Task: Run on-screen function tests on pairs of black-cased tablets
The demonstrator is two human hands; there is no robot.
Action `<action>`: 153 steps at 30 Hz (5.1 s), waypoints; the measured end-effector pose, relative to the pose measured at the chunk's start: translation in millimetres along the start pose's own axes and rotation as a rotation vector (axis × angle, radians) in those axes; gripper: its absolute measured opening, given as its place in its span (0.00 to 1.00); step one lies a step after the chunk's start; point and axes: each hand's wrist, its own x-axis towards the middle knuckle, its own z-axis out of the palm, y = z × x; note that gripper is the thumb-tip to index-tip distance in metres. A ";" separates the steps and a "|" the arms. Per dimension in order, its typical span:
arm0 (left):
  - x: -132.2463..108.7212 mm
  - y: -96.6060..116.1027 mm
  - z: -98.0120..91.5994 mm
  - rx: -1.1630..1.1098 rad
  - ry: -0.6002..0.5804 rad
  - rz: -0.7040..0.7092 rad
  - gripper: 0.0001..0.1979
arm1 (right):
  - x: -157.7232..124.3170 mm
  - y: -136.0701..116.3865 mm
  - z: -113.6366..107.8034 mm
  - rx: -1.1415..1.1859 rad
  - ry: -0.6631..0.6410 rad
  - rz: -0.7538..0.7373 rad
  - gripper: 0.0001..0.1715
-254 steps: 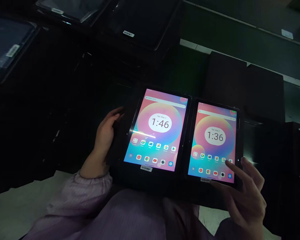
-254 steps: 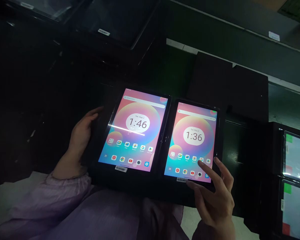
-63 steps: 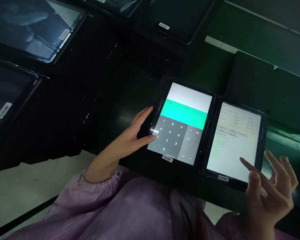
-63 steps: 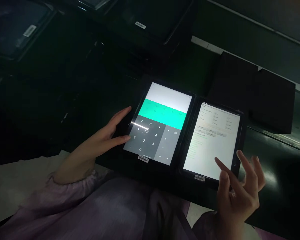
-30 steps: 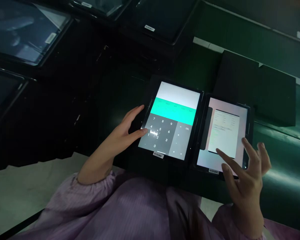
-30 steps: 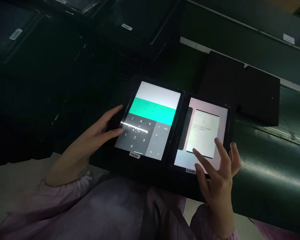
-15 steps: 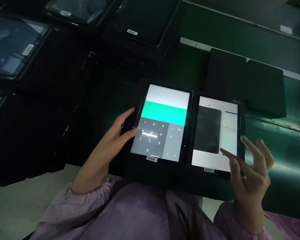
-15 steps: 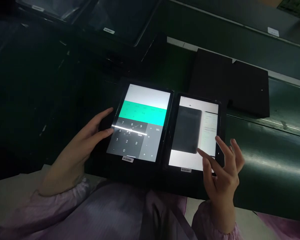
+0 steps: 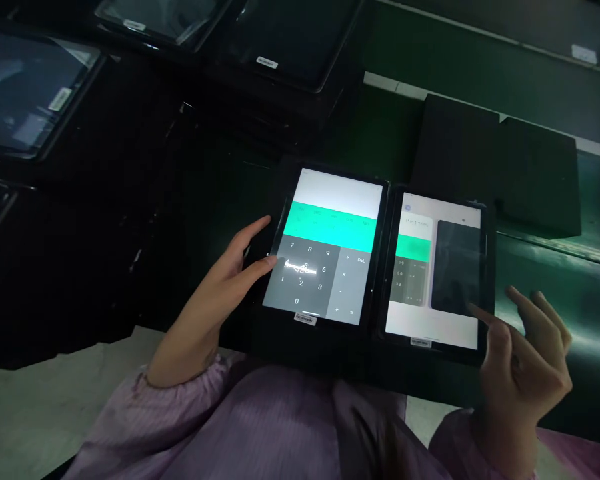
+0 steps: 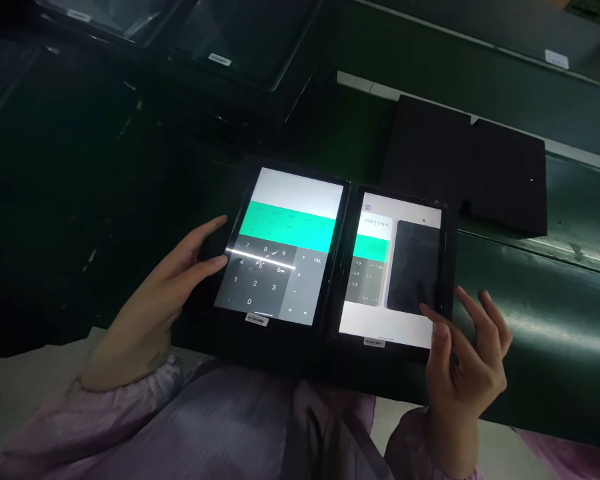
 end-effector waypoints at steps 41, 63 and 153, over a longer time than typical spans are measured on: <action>-2.1 -3.1 -2.0 -0.056 -0.043 0.010 0.35 | 15.1 -50.3 18.0 0.105 -0.120 -0.078 0.14; 25.5 -44.1 2.2 -0.565 -0.043 0.014 0.31 | 43.1 -112.2 90.0 -0.018 -0.214 0.009 0.17; 62.6 -29.7 19.7 -0.907 0.310 -0.096 0.13 | 28.5 -28.8 24.1 0.048 -0.275 -0.098 0.16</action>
